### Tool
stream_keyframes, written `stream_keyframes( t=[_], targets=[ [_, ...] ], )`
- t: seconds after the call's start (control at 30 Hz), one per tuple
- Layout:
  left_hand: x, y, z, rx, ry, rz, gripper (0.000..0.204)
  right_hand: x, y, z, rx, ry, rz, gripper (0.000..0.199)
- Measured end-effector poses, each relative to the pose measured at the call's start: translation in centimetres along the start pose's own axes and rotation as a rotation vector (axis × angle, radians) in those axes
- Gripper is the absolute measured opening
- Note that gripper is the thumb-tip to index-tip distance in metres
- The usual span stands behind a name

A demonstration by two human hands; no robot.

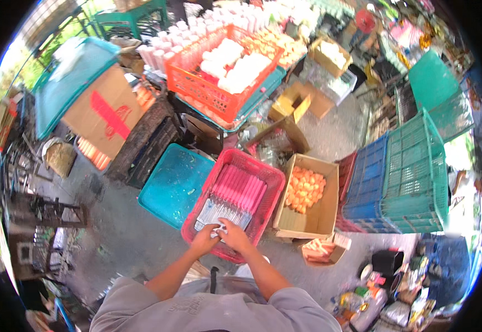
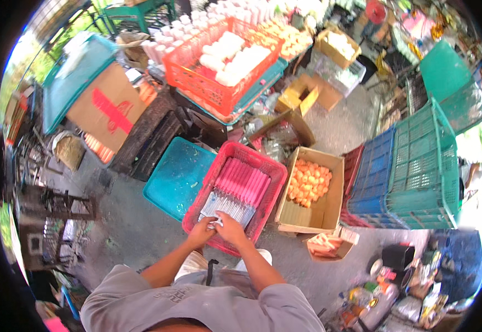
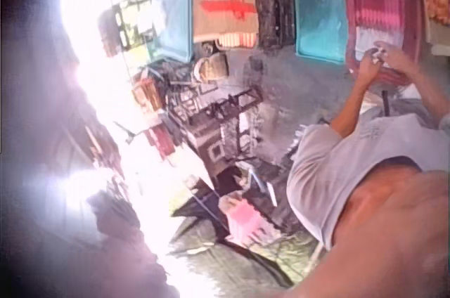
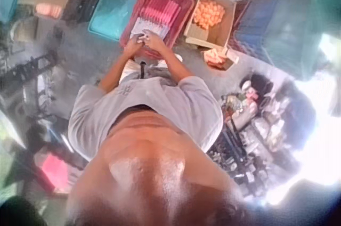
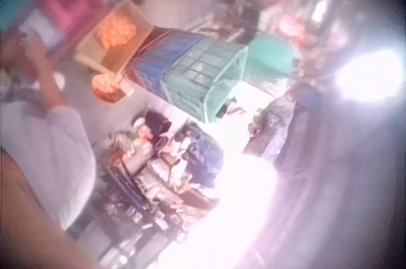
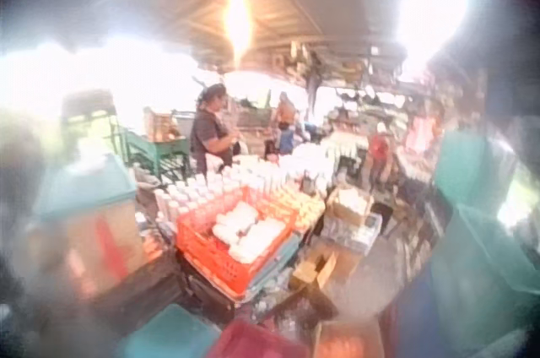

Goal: The person places pink candles into a red basket, then moves to a metal rack and threads white wicks through holes in the rack, securing them with small metal rings. The person continues threading and securing wicks across the rack.

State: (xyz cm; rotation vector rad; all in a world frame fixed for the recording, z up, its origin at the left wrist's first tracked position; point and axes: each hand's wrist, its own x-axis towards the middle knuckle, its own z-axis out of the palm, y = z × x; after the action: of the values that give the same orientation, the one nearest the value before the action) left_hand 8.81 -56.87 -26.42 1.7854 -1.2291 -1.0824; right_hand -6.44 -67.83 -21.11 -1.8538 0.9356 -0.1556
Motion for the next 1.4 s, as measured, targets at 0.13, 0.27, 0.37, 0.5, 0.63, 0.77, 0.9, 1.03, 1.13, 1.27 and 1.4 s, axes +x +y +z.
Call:
stream_keyframes(
  t=[0.13,0.27,0.37,0.5,0.63,0.77,0.9,1.03,1.13,1.27,1.4],
  targets=[
    [-8.0,3.6,-1.1,0.198,0.090,-0.015,0.055,-5.8,-2.0,1.6,-0.010,-0.115,-0.192,0.051],
    [-16.9,7.9,0.6,0.194,0.229,-0.155,0.058,-9.8,-5.7,0.3,-0.167,-0.414,-0.407,0.051],
    [-25.5,10.0,2.5,0.081,0.387,-0.141,0.061,-12.7,-10.6,0.7,-0.348,-0.713,-0.509,0.051],
    [-37.2,15.0,2.6,-0.057,0.461,-0.312,0.063,-16.6,-14.1,3.6,-0.399,-0.921,-0.598,0.055],
    [-47.7,13.6,3.0,-0.067,0.657,-0.410,0.064,-21.8,-20.4,9.9,-0.364,-0.994,-0.605,0.053],
    [-58.1,10.8,3.8,-0.168,0.951,-0.429,0.061,-28.0,-24.3,19.3,-0.284,-1.170,-0.687,0.052],
    [-69.8,12.1,1.6,-0.205,1.215,-0.403,0.057,-36.6,-31.6,27.3,-0.221,-1.311,-0.887,0.047],
    [-80.0,13.2,-4.0,-0.075,1.437,-0.331,0.050,-43.3,-40.7,33.8,-0.094,-1.345,-1.173,0.046],
    [-86.4,13.1,-8.2,0.030,1.570,-0.321,0.043,-45.6,-47.9,37.3,-0.047,-1.330,-1.401,0.045],
    [-94.7,10.8,-14.9,0.318,1.725,-0.383,0.031,-45.7,-56.0,42.3,-0.044,-1.329,-1.567,0.042],
    [-102.5,9.3,-23.0,0.513,1.701,-0.580,0.023,-47.7,-62.1,49.8,-0.132,-1.519,-1.425,0.038]
  ],
)
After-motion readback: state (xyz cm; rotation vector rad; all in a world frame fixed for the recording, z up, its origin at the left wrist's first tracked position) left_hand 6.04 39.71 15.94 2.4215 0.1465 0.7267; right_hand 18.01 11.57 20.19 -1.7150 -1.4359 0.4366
